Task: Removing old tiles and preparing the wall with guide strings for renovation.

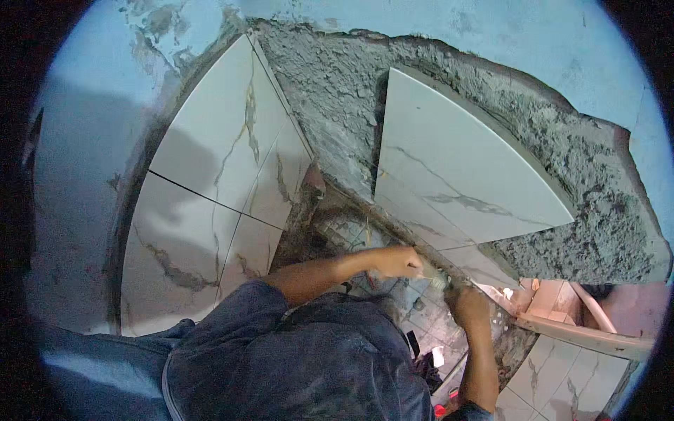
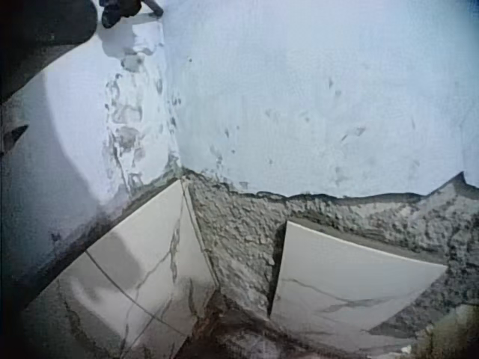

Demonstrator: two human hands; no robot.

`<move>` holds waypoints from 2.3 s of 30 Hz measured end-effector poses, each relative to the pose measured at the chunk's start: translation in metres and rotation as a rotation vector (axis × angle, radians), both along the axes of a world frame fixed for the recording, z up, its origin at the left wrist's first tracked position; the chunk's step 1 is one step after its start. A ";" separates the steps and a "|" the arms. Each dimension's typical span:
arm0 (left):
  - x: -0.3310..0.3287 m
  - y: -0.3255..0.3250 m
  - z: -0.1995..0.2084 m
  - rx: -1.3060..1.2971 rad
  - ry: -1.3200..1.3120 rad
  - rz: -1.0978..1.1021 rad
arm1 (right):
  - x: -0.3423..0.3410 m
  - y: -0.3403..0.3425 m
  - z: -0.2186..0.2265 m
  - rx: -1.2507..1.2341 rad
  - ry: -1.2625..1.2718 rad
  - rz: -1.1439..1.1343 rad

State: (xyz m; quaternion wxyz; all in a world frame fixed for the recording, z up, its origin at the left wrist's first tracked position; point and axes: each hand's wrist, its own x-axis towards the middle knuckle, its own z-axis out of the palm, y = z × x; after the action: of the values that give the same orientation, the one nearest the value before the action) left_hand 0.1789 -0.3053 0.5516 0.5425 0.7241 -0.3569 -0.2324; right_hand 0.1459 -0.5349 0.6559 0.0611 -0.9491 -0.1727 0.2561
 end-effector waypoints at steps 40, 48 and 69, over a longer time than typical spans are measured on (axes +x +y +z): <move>-0.019 -0.204 0.057 -0.380 0.217 -0.551 | -0.132 -0.154 0.100 0.708 0.679 -0.761; -0.054 -0.209 0.104 -0.418 -0.086 -0.322 | -0.128 -0.128 0.138 -0.050 -0.195 -0.512; -0.009 -0.211 0.075 -0.374 0.216 -0.495 | -0.153 -0.170 0.139 0.706 0.461 -0.526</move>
State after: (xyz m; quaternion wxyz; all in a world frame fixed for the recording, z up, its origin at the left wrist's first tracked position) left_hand 0.1698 -0.5163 0.6270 0.6278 0.4744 -0.4988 -0.3633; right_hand -0.0067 -0.7051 0.7945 0.4777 -0.8006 0.0143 0.3614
